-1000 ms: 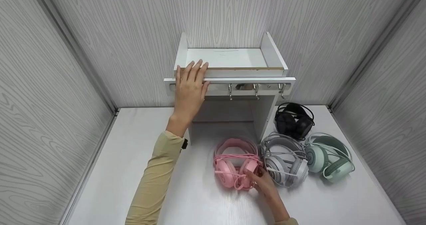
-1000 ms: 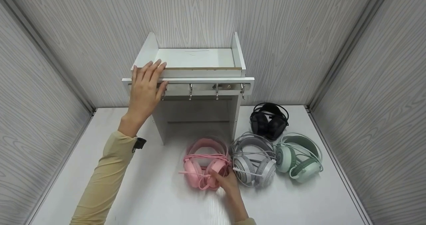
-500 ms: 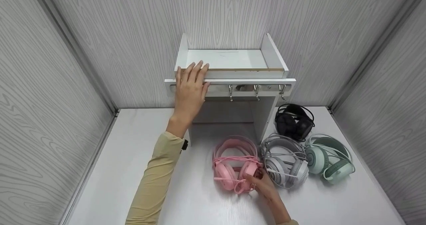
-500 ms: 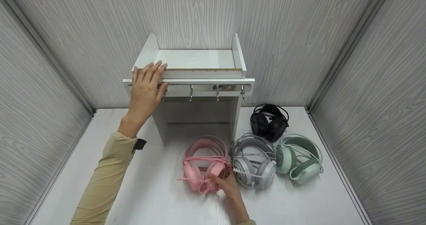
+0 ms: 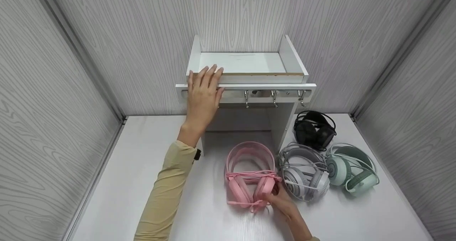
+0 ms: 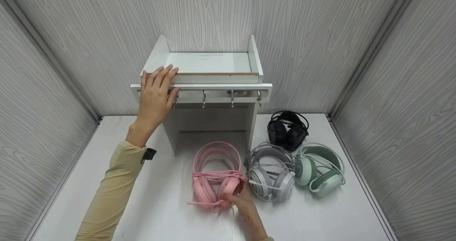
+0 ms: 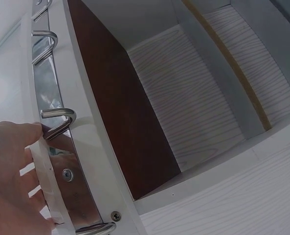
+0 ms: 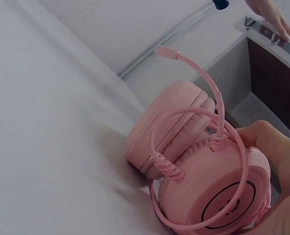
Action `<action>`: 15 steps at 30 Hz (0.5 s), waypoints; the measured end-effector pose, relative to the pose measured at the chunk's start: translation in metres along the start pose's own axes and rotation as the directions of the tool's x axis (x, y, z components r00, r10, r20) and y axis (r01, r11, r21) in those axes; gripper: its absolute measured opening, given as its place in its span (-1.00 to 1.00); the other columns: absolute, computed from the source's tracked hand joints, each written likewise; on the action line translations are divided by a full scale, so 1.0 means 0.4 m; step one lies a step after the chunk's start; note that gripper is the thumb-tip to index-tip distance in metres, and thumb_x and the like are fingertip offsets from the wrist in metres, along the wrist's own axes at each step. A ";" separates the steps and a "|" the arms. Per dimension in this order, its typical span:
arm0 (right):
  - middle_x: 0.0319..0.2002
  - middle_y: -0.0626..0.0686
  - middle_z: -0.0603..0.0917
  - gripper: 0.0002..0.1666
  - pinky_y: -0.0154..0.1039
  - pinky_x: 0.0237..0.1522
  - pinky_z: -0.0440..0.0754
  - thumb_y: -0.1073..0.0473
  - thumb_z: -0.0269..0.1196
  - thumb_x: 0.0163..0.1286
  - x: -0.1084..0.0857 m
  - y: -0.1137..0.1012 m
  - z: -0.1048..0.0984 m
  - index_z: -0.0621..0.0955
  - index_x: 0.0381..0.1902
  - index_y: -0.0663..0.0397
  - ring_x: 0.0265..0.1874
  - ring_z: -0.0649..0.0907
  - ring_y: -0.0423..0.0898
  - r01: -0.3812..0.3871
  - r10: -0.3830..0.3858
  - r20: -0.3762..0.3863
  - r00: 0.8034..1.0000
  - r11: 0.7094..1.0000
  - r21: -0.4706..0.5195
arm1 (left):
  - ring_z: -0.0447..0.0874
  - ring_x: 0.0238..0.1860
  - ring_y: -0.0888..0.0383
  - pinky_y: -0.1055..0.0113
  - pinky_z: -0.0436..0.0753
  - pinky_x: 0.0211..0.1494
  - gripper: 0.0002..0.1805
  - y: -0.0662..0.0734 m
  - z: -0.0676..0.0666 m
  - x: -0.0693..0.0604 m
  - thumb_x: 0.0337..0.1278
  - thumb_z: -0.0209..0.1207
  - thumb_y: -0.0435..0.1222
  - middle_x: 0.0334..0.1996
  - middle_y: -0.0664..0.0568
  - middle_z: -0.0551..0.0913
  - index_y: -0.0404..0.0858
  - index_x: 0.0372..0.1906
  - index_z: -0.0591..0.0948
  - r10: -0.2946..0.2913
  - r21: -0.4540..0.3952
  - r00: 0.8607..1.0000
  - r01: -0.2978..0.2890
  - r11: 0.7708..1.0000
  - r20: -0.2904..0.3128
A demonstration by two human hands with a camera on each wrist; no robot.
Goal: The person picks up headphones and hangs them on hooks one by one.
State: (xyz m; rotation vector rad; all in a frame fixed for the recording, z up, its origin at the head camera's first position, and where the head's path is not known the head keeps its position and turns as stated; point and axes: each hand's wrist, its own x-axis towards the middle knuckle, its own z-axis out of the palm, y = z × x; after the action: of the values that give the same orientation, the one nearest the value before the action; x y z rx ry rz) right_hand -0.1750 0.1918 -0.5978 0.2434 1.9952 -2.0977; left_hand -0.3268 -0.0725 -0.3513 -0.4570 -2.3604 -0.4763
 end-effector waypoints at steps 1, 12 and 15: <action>0.56 0.51 0.05 0.26 0.20 0.65 0.03 0.34 0.34 0.14 -0.002 0.000 0.001 -0.15 0.59 0.44 0.59 0.13 0.35 -0.001 0.001 0.008 1.000 1.000 0.005 | 0.28 0.57 -0.07 -0.17 -0.04 0.74 -0.45 0.000 0.000 0.000 0.56 0.06 -0.12 0.51 -0.05 0.41 -0.13 0.53 0.39 -0.001 0.001 1.000 0.001 1.000 -0.001; 0.55 0.44 0.12 0.32 0.08 0.64 0.21 0.36 0.38 0.15 -0.007 0.019 -0.003 -0.22 0.63 0.23 0.56 0.22 0.29 -0.010 0.011 0.025 1.000 1.000 -0.009 | 0.27 0.57 -0.06 -0.16 -0.06 0.74 -0.44 -0.002 -0.001 0.002 0.57 0.04 -0.09 0.52 -0.04 0.40 -0.11 0.54 0.38 0.000 0.010 1.000 0.000 1.000 0.007; 0.55 0.43 0.11 0.31 0.05 0.63 0.22 0.37 0.37 0.17 -0.004 0.028 -0.008 -0.21 0.64 0.15 0.56 0.22 0.27 -0.019 0.018 0.045 0.999 0.999 0.029 | 0.28 0.56 -0.06 -0.16 -0.05 0.74 -0.44 -0.003 -0.001 0.000 0.57 0.05 -0.09 0.52 -0.04 0.40 -0.11 0.53 0.38 0.002 0.013 1.000 -0.002 1.000 0.003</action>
State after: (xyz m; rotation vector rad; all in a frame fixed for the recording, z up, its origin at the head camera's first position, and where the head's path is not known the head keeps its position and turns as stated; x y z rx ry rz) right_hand -0.1704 0.1946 -0.6082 0.2176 1.9314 -2.1036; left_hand -0.3272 -0.0735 -0.3514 -0.4549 -2.3645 -0.4595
